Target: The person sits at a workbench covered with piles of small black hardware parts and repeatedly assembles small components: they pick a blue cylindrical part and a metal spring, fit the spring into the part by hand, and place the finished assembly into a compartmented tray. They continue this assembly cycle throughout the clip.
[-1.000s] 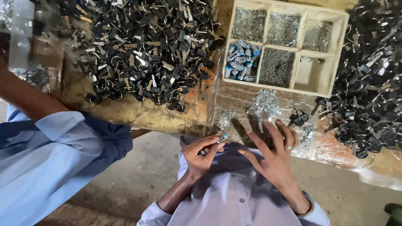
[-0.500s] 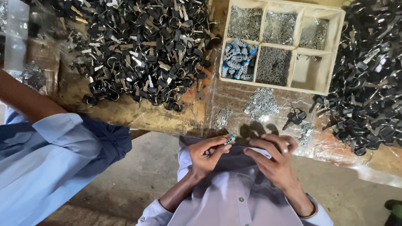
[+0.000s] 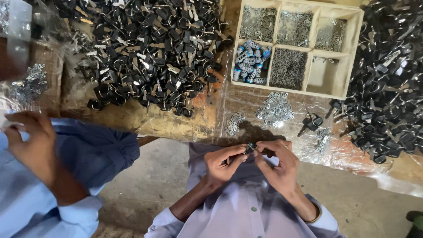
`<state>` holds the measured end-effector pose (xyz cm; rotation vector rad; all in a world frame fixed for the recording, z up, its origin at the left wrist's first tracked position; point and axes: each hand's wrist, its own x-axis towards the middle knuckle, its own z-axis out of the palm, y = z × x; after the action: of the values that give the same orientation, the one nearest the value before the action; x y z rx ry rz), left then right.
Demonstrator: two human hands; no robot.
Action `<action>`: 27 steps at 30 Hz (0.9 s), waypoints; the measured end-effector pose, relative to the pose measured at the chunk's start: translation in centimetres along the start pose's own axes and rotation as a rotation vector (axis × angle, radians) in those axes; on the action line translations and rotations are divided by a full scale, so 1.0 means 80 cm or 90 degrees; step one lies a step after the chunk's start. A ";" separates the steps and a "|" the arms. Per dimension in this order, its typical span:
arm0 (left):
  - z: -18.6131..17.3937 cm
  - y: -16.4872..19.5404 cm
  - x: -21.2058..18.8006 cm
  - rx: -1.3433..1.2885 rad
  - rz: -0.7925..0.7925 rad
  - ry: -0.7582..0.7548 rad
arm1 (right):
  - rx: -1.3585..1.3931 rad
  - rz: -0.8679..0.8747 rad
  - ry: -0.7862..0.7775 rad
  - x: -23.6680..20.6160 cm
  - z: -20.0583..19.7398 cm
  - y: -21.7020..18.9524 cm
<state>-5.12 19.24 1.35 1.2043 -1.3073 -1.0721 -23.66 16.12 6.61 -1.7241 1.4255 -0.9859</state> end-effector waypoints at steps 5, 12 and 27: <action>0.000 0.006 0.005 0.074 0.074 0.001 | -0.023 0.004 -0.008 -0.004 0.003 0.002; -0.007 0.006 0.004 0.025 -0.005 0.041 | -0.366 -0.127 0.001 0.019 -0.024 -0.013; 0.010 -0.004 0.001 -0.038 -0.036 -0.024 | -0.106 -0.111 0.004 -0.020 -0.027 0.019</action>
<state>-5.89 19.14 0.99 1.1881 -1.2680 -1.1719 -26.48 17.38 6.13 -1.9969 1.4133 -0.9877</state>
